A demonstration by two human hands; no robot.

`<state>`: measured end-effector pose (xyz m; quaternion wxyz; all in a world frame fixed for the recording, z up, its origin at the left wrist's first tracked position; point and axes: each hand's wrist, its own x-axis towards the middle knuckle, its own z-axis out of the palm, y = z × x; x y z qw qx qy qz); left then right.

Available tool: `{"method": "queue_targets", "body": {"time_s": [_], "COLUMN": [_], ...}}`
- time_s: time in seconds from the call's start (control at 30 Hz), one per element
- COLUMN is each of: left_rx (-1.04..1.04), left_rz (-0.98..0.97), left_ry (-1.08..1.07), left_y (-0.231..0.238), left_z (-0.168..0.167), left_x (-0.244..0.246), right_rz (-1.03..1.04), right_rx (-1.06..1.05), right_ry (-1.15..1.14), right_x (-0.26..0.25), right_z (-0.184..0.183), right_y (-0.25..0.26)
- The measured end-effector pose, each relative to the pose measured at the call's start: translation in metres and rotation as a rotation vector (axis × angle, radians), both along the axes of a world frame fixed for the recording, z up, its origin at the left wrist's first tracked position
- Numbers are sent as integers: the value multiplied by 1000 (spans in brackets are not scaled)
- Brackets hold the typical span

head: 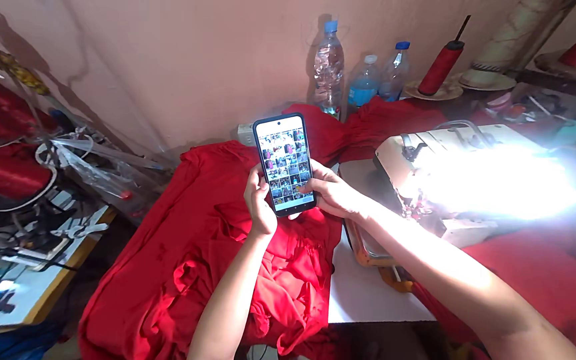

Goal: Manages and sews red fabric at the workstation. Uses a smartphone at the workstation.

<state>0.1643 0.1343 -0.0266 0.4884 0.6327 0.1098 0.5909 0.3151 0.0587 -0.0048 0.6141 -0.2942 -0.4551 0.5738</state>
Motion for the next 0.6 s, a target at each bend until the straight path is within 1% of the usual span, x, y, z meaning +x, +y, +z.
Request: {"method": "queue_targets", "body": {"time_s": [0.1,0.3,0.47,0.6], "left_rx": [-8,-9,6,-21], "left_rz": [4,5,8,6], "left_ry": [4,5,4,12], "left_y": [-2,0,0,-1], "left_z": [2,0,1,1], "left_x": [0,0,1,1], "right_rz": [23,-23,-33,-42], "right_rx": [8,-12,-35,-33], "right_ry": [31,-22,-22,-29], "right_x": [1,0,-1,-1], "right_z": [-2,0,2,1], "right_y": [0,0,-1,0]}}
